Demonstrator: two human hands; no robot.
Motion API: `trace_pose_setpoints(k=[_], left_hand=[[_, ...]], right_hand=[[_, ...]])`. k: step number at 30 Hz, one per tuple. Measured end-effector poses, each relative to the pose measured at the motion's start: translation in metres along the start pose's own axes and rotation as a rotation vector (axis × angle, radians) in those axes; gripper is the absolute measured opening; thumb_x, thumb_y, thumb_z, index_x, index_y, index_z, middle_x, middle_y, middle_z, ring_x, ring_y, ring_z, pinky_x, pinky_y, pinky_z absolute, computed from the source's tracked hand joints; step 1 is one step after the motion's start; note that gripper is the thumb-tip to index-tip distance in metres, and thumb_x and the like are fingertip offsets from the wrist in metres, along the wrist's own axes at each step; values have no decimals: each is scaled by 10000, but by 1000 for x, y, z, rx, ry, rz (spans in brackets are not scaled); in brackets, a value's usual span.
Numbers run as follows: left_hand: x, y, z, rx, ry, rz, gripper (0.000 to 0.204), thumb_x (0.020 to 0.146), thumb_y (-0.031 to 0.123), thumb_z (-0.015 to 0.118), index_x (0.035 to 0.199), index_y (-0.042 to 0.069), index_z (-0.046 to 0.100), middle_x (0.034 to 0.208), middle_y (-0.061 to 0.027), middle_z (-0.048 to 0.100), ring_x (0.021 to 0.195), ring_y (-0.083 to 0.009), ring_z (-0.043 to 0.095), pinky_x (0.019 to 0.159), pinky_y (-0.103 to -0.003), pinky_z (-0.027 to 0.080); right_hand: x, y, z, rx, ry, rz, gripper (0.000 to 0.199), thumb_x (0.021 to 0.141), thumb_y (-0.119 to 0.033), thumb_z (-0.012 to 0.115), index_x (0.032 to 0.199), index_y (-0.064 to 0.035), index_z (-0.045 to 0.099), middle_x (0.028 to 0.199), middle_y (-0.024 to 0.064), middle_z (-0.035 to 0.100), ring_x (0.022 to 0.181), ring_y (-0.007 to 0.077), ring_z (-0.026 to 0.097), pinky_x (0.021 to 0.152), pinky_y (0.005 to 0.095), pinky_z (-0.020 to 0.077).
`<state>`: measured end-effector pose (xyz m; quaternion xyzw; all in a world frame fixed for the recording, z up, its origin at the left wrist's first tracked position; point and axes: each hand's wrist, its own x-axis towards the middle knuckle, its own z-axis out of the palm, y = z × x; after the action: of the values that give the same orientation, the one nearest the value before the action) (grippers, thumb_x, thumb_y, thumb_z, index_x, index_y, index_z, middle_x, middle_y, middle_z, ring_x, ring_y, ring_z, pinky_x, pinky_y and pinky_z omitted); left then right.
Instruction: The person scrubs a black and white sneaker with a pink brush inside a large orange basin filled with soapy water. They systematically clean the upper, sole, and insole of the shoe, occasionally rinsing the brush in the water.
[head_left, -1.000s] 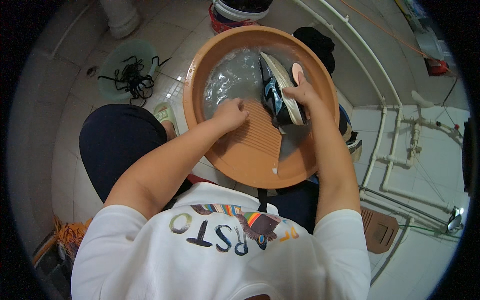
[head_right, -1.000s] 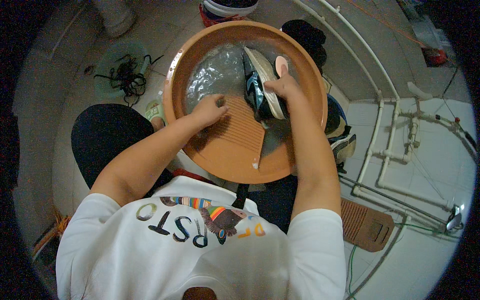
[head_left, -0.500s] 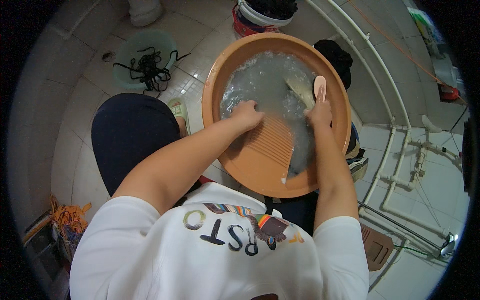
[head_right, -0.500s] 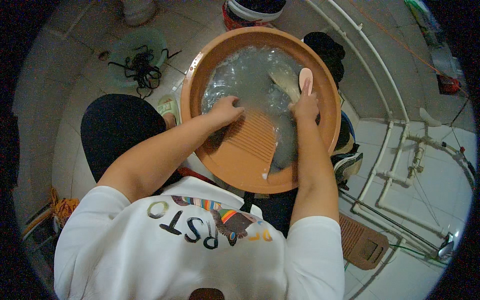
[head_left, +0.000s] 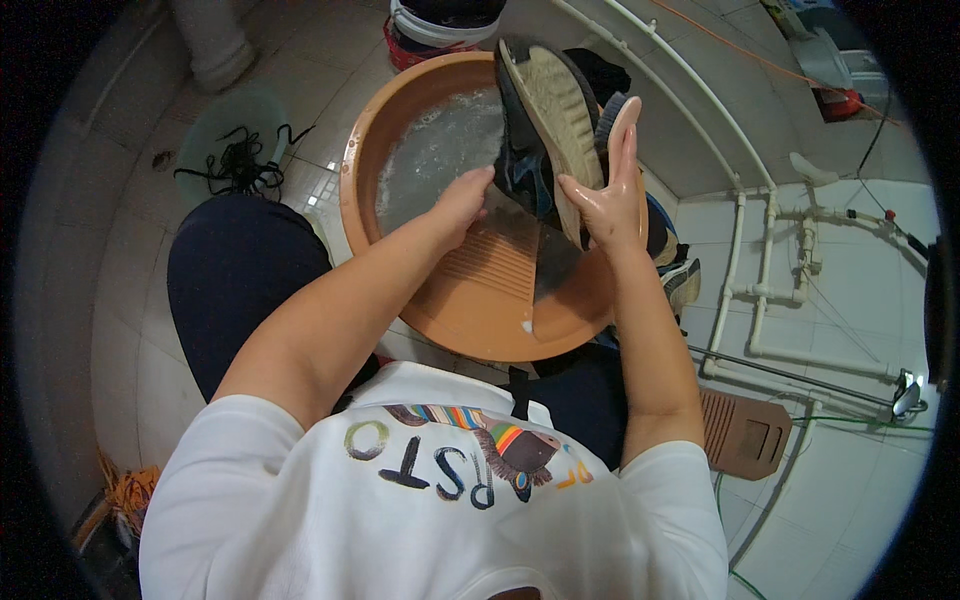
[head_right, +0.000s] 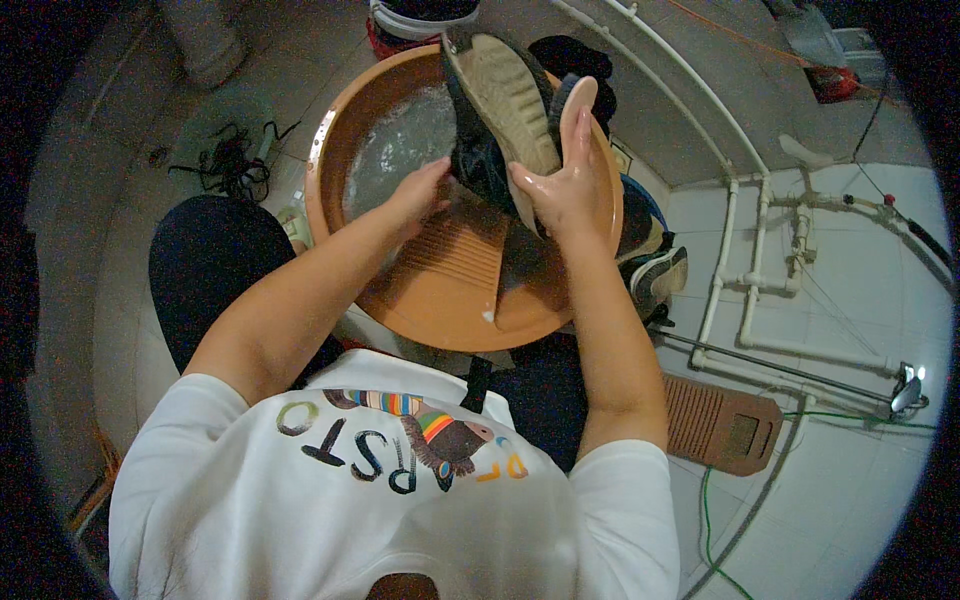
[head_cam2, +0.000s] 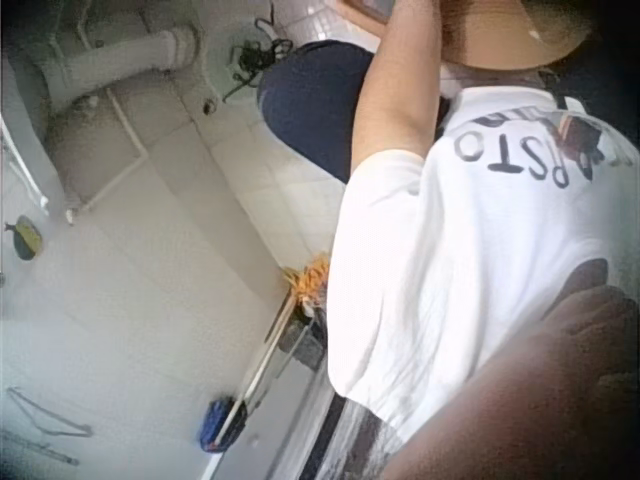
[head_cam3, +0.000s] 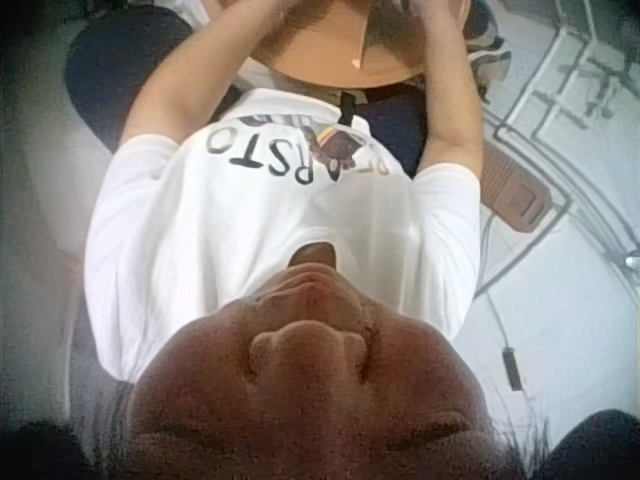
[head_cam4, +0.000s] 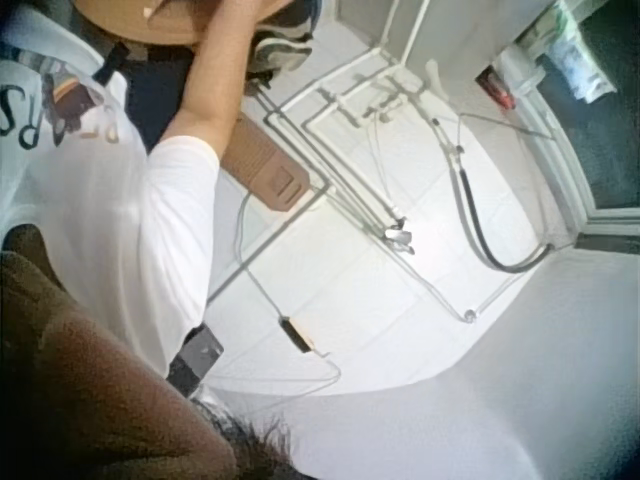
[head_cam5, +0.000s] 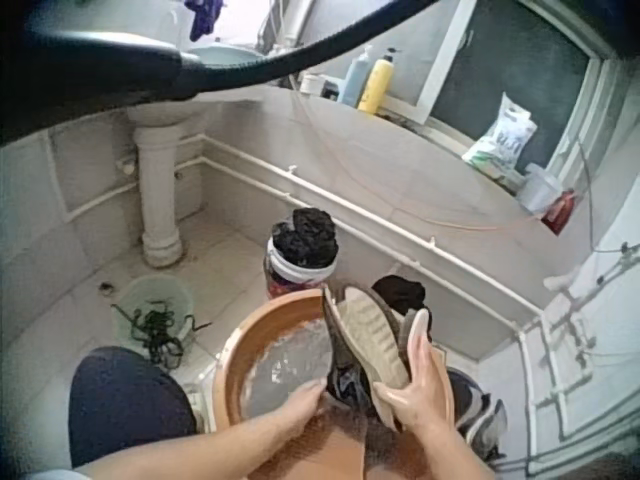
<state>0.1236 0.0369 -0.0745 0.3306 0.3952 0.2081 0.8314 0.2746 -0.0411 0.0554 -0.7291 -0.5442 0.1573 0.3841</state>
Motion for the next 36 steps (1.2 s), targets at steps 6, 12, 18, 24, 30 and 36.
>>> trace_pose_setpoints(k=[6,12,18,24,30,36], left_hand=[[-32,30,25,-368,-208,-281,936,784,755,307,1445,130,89,1482,-189,77,1353,-407,57,1011,-630,192],[-33,33,24,-614,-626,-176,992,734,824,192,1426,113,185,1449,-169,227,1313,-404,245,1005,-653,198],[-47,48,31,-682,-374,-15,904,763,772,332,1342,79,368,1357,-134,409,1253,-313,380,1059,-484,277],[-26,25,27,-447,-183,3,539,916,493,420,1213,51,504,1150,-111,581,1018,-250,568,867,-391,455],[-36,17,31,-209,-54,31,481,931,434,436,1101,2,559,1031,-104,605,894,-223,578,769,-359,453],[-56,27,41,112,89,0,651,914,544,365,1124,-45,549,1089,-151,583,983,-249,541,863,-357,400]], right_hand=[[-7,-34,2,-26,134,-135,1037,659,-88,727,1419,2,28,1422,198,266,1275,258,327,1031,307,278],[-18,-59,17,174,140,-143,1052,669,-48,724,1404,51,-22,1456,190,186,1324,226,239,1063,293,216],[-21,-40,35,141,254,-90,1120,660,-78,740,1398,44,-92,1470,188,91,1350,232,142,1085,305,151],[-36,-54,39,145,128,4,1156,669,-155,747,1390,40,-136,1475,194,78,1346,246,155,1083,319,157],[-52,-40,47,40,208,-60,1157,652,-225,747,1395,44,-97,1434,275,151,1316,334,236,1062,359,221],[-58,-33,43,108,186,50,1111,678,-181,734,1398,47,-81,1424,257,210,1278,305,314,1039,326,264]])
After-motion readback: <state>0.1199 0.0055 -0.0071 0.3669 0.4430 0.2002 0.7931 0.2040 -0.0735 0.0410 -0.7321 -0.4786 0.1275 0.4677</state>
